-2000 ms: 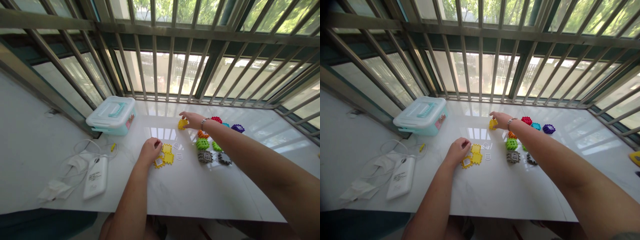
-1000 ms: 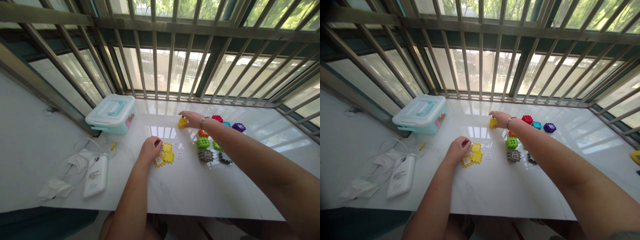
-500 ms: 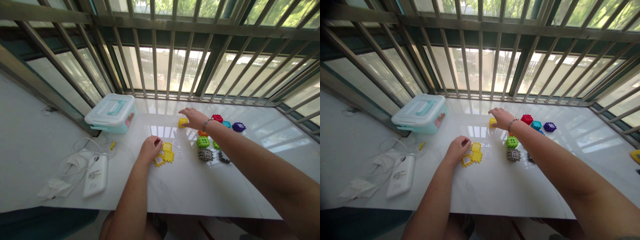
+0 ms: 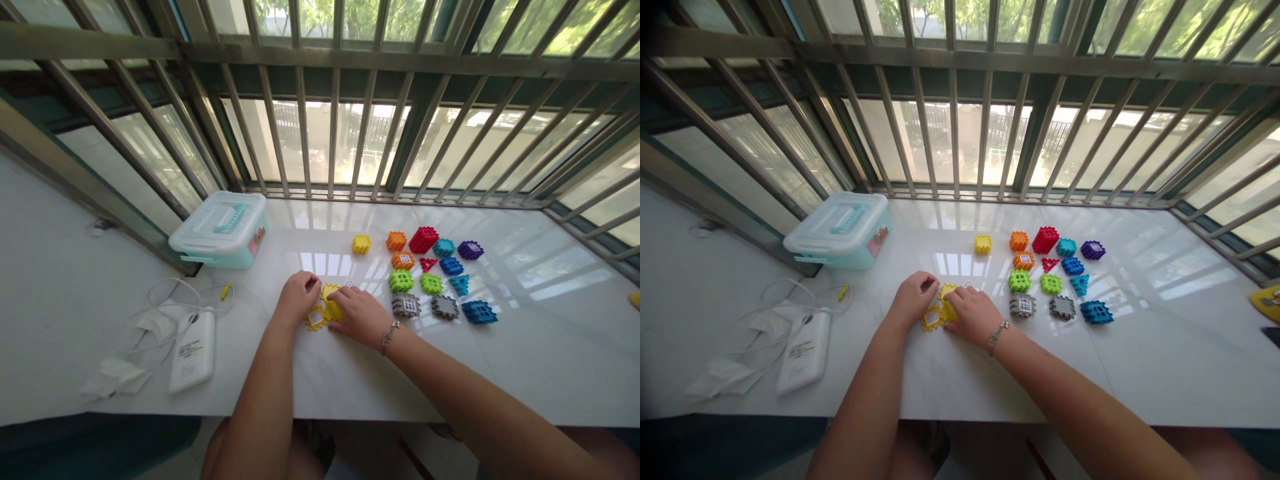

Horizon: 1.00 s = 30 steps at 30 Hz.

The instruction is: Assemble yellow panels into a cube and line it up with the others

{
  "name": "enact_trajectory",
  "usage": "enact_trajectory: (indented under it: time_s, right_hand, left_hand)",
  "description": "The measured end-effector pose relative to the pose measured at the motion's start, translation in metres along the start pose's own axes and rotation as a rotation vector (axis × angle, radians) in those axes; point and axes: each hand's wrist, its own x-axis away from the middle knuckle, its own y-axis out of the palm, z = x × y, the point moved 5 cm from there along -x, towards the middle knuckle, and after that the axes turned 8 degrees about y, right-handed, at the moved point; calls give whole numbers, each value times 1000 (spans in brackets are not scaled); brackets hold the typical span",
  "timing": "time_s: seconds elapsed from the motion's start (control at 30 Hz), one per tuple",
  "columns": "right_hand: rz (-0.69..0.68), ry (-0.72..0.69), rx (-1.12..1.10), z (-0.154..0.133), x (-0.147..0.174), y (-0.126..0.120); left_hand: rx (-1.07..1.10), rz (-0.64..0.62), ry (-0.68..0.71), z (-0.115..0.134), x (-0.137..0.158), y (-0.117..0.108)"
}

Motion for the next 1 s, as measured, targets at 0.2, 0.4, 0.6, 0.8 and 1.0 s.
enact_trajectory:
  time_s: [0.2, 0.4, 0.6, 0.8, 1.0]
  right_hand:
    - [-11, 0, 18, -5, 0, -7]
    - [-13, 19, 40, -2, 42, -24]
    - [-63, 58, 12, 11, 91, -11]
    - [80, 266, -123, 23, 113, 1]
    - [143, 386, -103, 13, 116, 13]
  left_hand:
    - [-7, -2, 0, -1, 1, -1]
    - [-6, -15, -15, 0, 1, -1]
    - [-11, -19, -28, 1, 1, -1]
    - [-25, -23, -41, 0, 0, -1]
    - [-31, -31, -50, 0, 0, -1]
